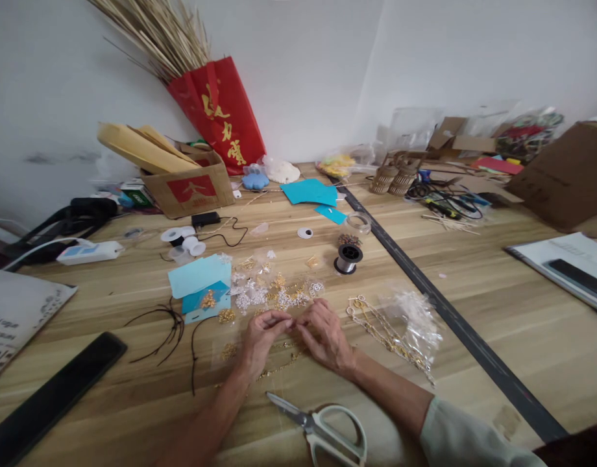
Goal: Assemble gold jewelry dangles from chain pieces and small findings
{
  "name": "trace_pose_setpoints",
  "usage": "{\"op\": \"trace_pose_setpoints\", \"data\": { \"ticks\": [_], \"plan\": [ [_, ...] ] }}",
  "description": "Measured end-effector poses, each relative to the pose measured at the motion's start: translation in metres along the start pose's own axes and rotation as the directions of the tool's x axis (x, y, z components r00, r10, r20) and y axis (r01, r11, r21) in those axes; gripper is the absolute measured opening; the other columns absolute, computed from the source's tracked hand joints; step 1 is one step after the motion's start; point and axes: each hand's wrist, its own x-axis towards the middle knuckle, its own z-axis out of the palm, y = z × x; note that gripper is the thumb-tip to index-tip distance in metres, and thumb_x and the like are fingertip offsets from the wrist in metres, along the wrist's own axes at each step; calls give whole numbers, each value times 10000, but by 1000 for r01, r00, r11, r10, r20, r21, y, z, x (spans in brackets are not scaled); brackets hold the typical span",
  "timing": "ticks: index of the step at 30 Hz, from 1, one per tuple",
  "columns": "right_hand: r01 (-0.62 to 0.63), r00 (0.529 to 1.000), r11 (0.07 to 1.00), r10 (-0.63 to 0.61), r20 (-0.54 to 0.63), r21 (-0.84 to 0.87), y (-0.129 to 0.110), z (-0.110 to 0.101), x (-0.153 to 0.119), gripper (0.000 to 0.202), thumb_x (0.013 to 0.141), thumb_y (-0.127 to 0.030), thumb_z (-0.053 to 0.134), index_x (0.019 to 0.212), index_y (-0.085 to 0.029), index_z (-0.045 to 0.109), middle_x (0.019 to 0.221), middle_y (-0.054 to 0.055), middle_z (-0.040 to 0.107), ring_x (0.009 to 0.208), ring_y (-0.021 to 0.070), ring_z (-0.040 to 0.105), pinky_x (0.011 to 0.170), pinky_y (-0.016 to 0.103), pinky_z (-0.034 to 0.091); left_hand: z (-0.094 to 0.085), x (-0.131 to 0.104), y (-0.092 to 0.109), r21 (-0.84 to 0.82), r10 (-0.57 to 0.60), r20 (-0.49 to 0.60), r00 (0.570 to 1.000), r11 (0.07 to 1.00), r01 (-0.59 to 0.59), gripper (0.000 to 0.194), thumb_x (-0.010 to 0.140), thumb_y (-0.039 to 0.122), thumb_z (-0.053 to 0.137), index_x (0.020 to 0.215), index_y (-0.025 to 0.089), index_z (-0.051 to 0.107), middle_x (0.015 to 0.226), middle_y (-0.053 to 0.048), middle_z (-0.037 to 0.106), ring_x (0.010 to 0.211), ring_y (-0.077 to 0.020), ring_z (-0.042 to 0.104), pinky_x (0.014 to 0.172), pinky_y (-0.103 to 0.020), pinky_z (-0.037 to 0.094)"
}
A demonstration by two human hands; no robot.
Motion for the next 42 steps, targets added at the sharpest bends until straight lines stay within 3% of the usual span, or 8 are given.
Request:
{"op": "trace_pose_setpoints", "data": {
  "ticks": [17, 42],
  "plan": [
    [-5, 1000, 1000, 6, 8, -9, 0, 1, 0, 82, 871, -136, 479, 858, -201, 527, 779, 35, 593, 751, 178, 524, 808, 393, 407, 1, -1, 3, 24, -5, -6, 1000, 1000, 6, 142, 554, 216, 778, 661, 155, 707, 628, -9, 684, 611, -138, 600, 625, -234, 463],
    [-25, 1000, 1000, 25, 8, 8, 2, 1, 0, 65, 873, -151, 491, 860, -197, 535, 768, 39, 577, 737, 181, 500, 753, 377, 406, -2, -1, 1, 16, 23, 61, 998, 1000, -24, 97, 650, 234, 733, 701, 154, 710, 664, -7, 687, 648, -134, 604, 671, -230, 461]
  ]
}}
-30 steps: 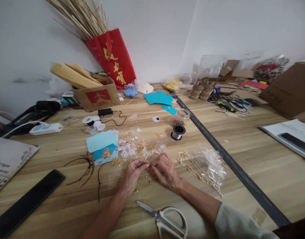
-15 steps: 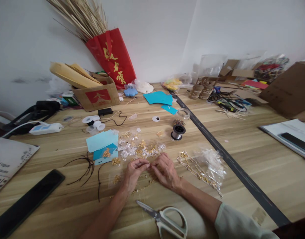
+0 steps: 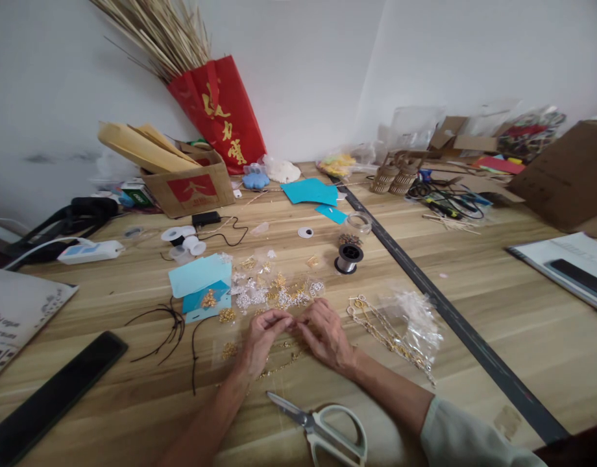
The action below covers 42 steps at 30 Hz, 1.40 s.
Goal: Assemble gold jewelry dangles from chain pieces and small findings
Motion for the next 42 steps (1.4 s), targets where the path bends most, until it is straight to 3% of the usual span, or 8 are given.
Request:
{"op": "trace_pose_setpoints", "data": {
  "ticks": [15, 42],
  "plan": [
    [18, 1000, 1000, -18, -16, 14, 2, 1, -2, 82, 865, -124, 494, 873, -199, 527, 784, 35, 591, 747, 175, 514, 783, 377, 410, -2, 3, -5, -48, -9, -11, 1000, 999, 8, 99, 624, 202, 758, 709, 166, 723, 677, 2, 702, 665, -122, 614, 675, -212, 464],
    [9, 1000, 1000, -10, -10, -26, -1, 0, 0, 76, 869, -144, 487, 845, -200, 532, 757, 29, 587, 725, 171, 525, 824, 391, 399, -1, 2, -2, 38, 20, -19, 1000, 999, -19, 90, 619, 194, 746, 707, 176, 742, 686, -5, 721, 662, -121, 619, 665, -206, 464]
  ]
}}
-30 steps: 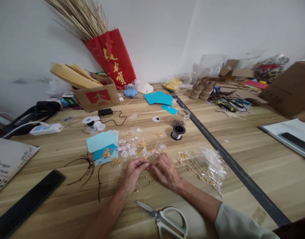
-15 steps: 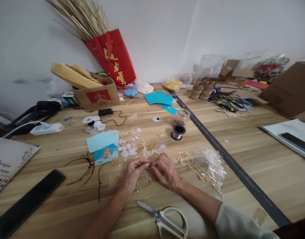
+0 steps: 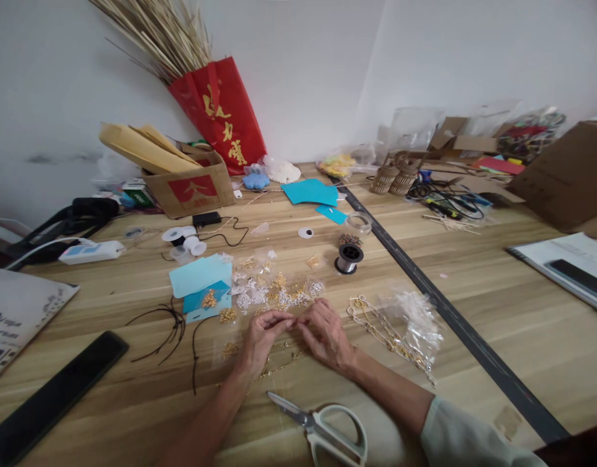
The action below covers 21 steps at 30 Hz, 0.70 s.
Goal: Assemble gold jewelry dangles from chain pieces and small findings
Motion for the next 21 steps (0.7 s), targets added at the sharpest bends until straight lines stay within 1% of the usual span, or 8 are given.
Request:
{"op": "trace_pose_setpoints", "data": {
  "ticks": [9, 21],
  "plan": [
    [-10, 1000, 1000, 10, 14, 5, 1, 0, 0, 70, 867, -143, 493, 851, -197, 535, 765, 32, 581, 733, 172, 520, 806, 384, 403, -1, 0, 1, 50, 25, 18, 1000, 998, -26, 87, 652, 217, 733, 730, 178, 741, 723, -18, 728, 694, -142, 631, 687, -226, 474],
    [-32, 999, 999, 32, -1, 41, 4, 1, -2, 62, 876, -153, 493, 843, -197, 522, 760, 30, 565, 736, 177, 497, 749, 367, 403, 1, -1, 3, 50, -2, 2, 1000, 999, 2, 105, 636, 235, 732, 714, 165, 728, 709, -20, 719, 690, -150, 628, 688, -234, 479]
  ]
}}
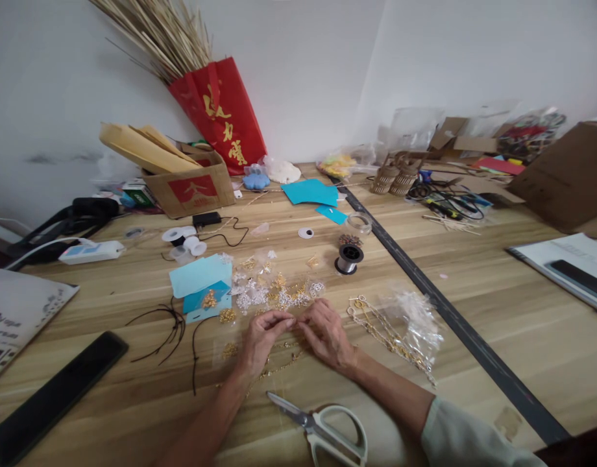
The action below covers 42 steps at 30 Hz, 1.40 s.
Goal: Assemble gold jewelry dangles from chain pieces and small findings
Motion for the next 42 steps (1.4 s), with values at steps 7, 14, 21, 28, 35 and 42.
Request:
{"op": "trace_pose_setpoints", "data": {
  "ticks": [7, 14, 21, 28, 35, 42],
  "plan": [
    [9, 1000, 1000, -9, 6, -1, 0, 1, 0, 63, 882, -157, 491, 859, -198, 533, 767, 33, 575, 741, 178, 502, 758, 369, 405, 0, 0, 0, 32, 14, -9, 1000, 999, -14, 98, 632, 231, 730, 701, 162, 720, 688, -18, 707, 667, -153, 623, 660, -239, 481],
    [9, 1000, 1000, -9, 13, 6, 0, 0, 0, 59, 887, -169, 495, 872, -194, 547, 775, 38, 580, 752, 180, 509, 752, 368, 407, 1, -1, 3, 74, 44, -27, 999, 996, -42, 92, 622, 219, 734, 686, 157, 710, 674, -16, 698, 645, -147, 619, 631, -229, 477],
    [23, 1000, 999, -23, -4, 24, 0, 1, 0, 59, 886, -162, 502, 874, -195, 549, 779, 36, 584, 748, 176, 507, 737, 361, 415, 2, -1, 3, 64, 49, -32, 998, 997, -47, 92, 607, 208, 744, 674, 157, 708, 656, -11, 695, 626, -140, 616, 618, -225, 473],
    [30, 999, 999, -30, -12, 21, 1, 1, 0, 46, 889, -172, 510, 884, -200, 546, 778, 35, 581, 750, 178, 511, 736, 361, 416, 0, 0, 1, 91, 68, 1, 998, 994, -68, 75, 633, 215, 733, 679, 159, 715, 661, -18, 700, 625, -140, 613, 613, -222, 466],
    [10, 1000, 1000, -10, -18, 14, 2, 3, -1, 42, 893, -206, 513, 852, -202, 521, 741, 27, 571, 713, 177, 508, 733, 362, 418, 1, -1, 3, 78, 61, -11, 998, 995, -60, 91, 617, 234, 738, 664, 160, 717, 663, -29, 712, 638, -162, 625, 633, -246, 485],
    [21, 1000, 999, -21, -20, 29, -1, 1, 1, 44, 890, -214, 521, 849, -200, 516, 740, 26, 574, 708, 173, 502, 721, 350, 417, 3, -3, 7, 125, 76, -18, 997, 989, -73, 69, 630, 231, 724, 631, 162, 711, 638, -17, 699, 629, -156, 610, 630, -237, 465]
  ]
}}
